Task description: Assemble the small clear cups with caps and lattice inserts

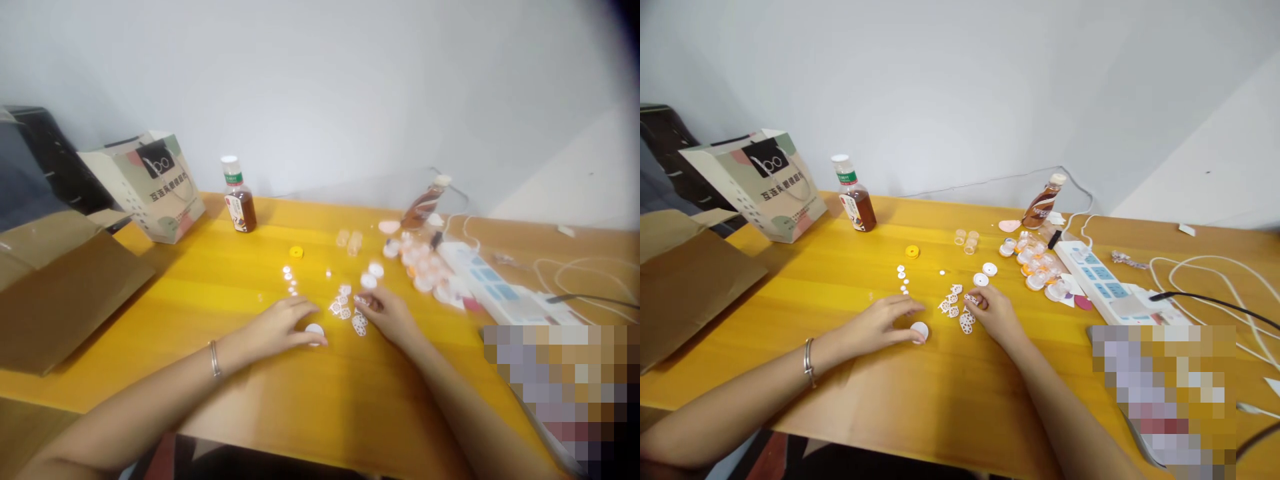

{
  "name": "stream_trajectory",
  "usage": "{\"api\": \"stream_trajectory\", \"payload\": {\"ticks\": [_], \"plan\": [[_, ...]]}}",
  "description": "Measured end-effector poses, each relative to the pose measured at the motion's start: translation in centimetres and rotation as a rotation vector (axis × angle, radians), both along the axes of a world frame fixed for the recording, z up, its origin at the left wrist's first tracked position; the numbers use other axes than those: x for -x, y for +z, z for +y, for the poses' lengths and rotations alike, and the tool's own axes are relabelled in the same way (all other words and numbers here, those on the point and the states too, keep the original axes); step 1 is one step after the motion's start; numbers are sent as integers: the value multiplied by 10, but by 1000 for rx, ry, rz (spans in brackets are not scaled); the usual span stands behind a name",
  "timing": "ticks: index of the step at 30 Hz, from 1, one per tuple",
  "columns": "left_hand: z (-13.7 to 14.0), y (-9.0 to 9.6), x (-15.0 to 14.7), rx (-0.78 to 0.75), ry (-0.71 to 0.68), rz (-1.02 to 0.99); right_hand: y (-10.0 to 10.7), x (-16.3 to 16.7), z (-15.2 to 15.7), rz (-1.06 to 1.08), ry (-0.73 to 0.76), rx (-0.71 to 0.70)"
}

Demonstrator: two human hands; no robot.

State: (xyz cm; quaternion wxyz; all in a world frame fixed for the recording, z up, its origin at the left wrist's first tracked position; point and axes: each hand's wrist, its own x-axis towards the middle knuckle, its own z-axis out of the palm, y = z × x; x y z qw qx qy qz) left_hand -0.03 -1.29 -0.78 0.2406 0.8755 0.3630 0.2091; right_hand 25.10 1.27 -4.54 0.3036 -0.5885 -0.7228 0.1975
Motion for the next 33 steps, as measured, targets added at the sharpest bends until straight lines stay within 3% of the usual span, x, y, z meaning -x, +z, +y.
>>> {"api": "stream_trajectory", "payload": {"ticks": [7, 16, 24, 28, 33], "plan": [[14, -10, 2, 30, 114, -93, -7, 23, -5, 42, 35, -51], [37, -15, -19, -159, -55, 51, -11, 42, 4, 84, 128, -132], [38, -31, -21, -253, -44, 101, -9, 54, 9, 196, 138, -89], [32, -30, -15, -260, 9, 26, -6, 55, 10, 333, 73, -56], [31, -24, -6, -136, 129, -230, 1, 59, 8, 587, -27, 43]]}}
